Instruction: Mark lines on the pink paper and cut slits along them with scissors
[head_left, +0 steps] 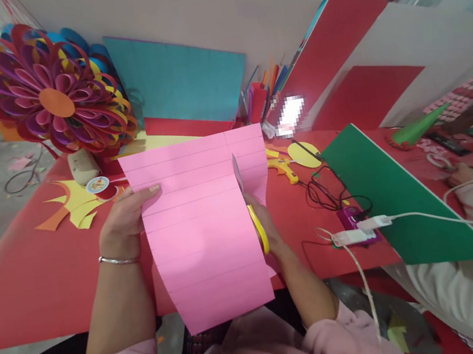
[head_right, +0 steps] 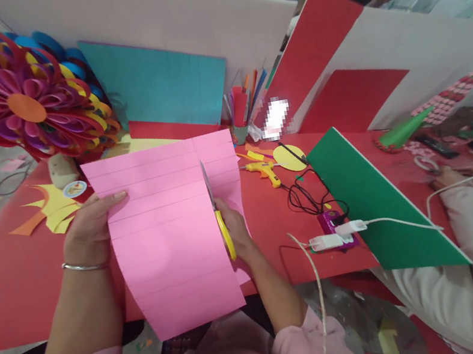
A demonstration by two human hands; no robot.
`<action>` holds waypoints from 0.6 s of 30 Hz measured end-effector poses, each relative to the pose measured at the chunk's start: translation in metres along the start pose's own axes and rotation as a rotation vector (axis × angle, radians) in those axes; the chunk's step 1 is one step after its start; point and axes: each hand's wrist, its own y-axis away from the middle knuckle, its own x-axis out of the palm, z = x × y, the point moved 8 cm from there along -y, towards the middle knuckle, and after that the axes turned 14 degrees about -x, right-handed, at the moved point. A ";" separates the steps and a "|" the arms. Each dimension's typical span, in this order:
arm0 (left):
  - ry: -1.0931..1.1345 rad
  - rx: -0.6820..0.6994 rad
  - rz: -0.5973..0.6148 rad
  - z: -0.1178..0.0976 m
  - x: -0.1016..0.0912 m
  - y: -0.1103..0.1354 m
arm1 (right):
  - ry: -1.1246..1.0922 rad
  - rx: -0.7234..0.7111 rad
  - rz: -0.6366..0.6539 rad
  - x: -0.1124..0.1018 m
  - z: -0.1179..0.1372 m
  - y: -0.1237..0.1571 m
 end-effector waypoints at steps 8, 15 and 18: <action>-0.034 0.021 0.019 -0.002 0.003 0.001 | -0.004 -0.052 0.007 0.001 0.005 0.001; -0.082 0.034 0.008 -0.001 0.001 -0.001 | 0.012 -0.029 -0.006 0.000 0.004 0.001; -0.082 0.029 0.015 0.000 0.001 -0.002 | 0.020 -0.026 0.000 0.001 0.001 0.000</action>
